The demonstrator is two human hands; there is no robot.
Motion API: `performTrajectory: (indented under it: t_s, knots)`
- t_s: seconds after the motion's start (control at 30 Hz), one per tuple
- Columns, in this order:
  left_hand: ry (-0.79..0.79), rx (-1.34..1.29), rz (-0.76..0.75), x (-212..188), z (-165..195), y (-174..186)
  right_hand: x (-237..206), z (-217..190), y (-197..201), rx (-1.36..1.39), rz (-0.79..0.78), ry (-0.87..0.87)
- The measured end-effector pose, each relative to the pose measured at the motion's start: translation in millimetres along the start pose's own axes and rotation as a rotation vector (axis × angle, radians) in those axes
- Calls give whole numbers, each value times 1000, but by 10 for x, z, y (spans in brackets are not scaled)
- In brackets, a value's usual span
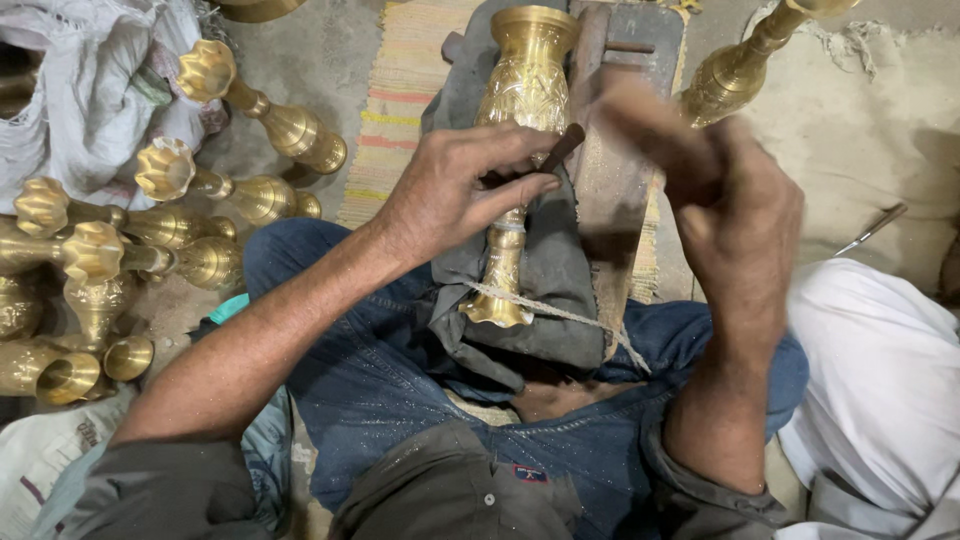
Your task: The person sits cross-legged on the floor with a brass vase resting on their lap and strikes a chisel with a wooden mallet to engrave decorative patterns into the metal, repositioning the chisel and rotating the vase as they work. Near the end they set the tools down and tie a string around the vase's base.
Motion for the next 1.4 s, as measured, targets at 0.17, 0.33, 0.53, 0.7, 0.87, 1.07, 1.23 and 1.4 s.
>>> performTrajectory:
  t_s: [0.17,0.33,0.53,0.7,0.87,1.07,1.23,1.4]
  knots:
    - [44,-11,-15,4,-3,4,-64,-64,42,-170,20,285]
    - [81,13,-58,-4,-9,-8,-48,248,-13,124,-41,-95]
    - [92,-43,-22,25,-14,8,14,56,-17,360,-1,11]
    - [65,-28,-25,13,-7,15,13,-26,47,-26,-30,-7]
    - [77,-70,-7,1,-26,23,-12,-139,73,-112,45,227]
    - [62,-59,1,0,-37,22,-55,-74,48,-135,31,274]
    - [18,-53,34,-14,1,49,-63,30,18,227,-39,-17]
    - [129,-70,5,-10,-45,46,-45,-25,55,87,-30,-35]
Point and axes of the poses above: each hand's wrist, its own x-axis towards the middle knuckle, its own y-axis out of the back of the hand, z = x × y, the point moved 6 cm from there along x, towards the middle knuckle, and after that the axes turned 8 degrees about z, right-handed, at the moved point
